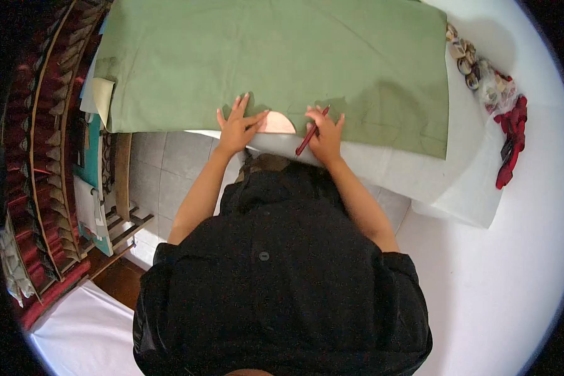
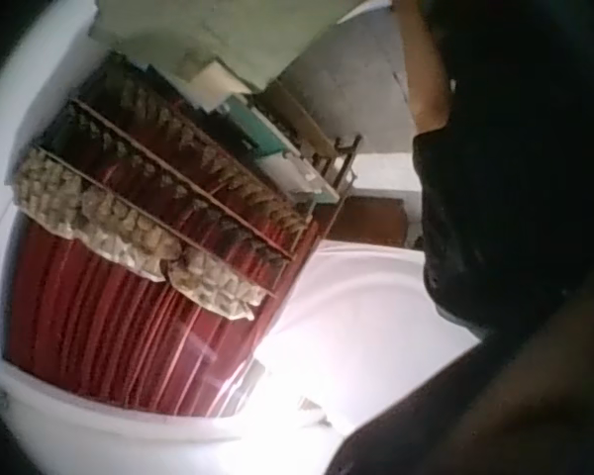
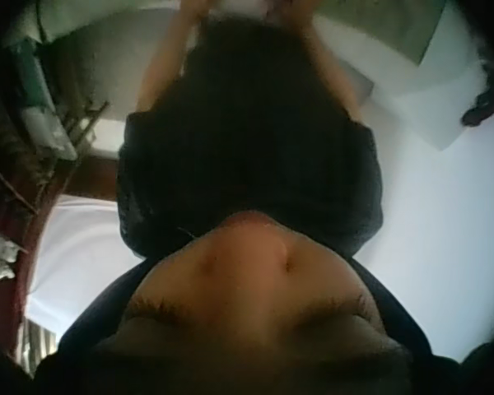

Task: The person uses a pink curved template and a red pen to trace curved lines onto a large piece of green fabric laid out on a white table. The person repeatedly repositions the template to draw multiple arcs across the fabric surface.

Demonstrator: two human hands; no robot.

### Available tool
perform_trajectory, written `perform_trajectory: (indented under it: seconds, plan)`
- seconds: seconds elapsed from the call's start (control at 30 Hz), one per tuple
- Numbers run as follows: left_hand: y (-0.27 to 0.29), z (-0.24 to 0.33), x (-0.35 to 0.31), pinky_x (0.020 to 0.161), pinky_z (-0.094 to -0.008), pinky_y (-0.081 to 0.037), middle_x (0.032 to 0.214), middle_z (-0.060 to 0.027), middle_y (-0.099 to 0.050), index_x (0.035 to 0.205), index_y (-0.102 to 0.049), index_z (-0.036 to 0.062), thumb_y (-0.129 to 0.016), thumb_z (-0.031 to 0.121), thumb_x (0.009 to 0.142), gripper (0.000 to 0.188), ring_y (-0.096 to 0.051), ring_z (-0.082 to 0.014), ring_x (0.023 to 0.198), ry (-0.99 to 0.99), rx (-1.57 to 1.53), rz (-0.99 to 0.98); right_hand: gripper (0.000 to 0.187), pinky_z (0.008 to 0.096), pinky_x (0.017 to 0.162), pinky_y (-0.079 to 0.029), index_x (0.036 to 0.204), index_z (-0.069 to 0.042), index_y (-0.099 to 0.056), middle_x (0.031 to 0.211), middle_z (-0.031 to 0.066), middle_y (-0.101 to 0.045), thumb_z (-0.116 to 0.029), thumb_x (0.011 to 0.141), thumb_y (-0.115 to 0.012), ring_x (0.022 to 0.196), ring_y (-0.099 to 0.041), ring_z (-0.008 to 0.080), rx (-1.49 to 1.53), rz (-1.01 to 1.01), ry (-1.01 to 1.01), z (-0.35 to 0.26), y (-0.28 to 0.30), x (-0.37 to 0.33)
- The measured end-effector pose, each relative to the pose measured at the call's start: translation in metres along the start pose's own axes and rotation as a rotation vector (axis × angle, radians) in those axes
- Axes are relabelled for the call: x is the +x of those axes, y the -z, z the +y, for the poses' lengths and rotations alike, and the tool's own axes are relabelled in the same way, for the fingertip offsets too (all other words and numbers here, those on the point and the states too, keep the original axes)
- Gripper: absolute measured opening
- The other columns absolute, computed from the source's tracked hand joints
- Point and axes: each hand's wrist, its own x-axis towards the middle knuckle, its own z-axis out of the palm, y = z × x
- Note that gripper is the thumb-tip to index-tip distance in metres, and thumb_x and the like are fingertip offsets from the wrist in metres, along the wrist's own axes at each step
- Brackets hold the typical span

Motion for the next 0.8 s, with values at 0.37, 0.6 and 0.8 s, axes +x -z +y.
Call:
perform_trajectory:
  seconds: [0.37,0.6,0.8]
  plan:
    - [-0.001,0.003,-0.002,0.107,-0.0677,-0.007,0.15,-0.0112,-0.035,0.118,-0.066,0.0388,-0.061,0.03,0.087,0.033,-0.029,-0.0297,0.14,-0.018,0.033,0.041,0.031,0.0683,0.106,-0.009,0.115,-0.021,-0.057,0.127,-0.0027,-0.061,-0.022,0.086,-0.066,0.129,-0.047,0.0265,-0.079,-0.142,0.065,-0.012,0.005,-0.002]
    - [-0.003,0.003,-0.002,0.107,-0.0675,-0.012,0.148,-0.0115,-0.037,0.118,-0.066,0.0376,-0.063,0.027,0.085,0.035,-0.031,-0.0298,0.14,-0.049,0.036,0.081,0.033,0.0698,0.103,-0.018,0.116,-0.021,-0.056,0.132,-0.0026,-0.057,-0.034,0.086,-0.065,0.129,-0.045,0.022,-0.229,-0.229,0.131,-0.023,0.003,0.002]
    - [-0.007,0.0,-0.002,0.107,-0.067,-0.014,0.147,-0.0119,-0.04,0.118,-0.066,0.0361,-0.062,0.025,0.086,0.034,-0.033,-0.0308,0.138,-0.061,0.03,0.112,0.028,0.0696,0.104,-0.018,0.111,-0.021,-0.06,0.134,-0.0009,-0.055,-0.035,0.087,-0.063,0.129,-0.045,0.0211,-0.254,-0.224,0.125,-0.02,0.001,0.003]
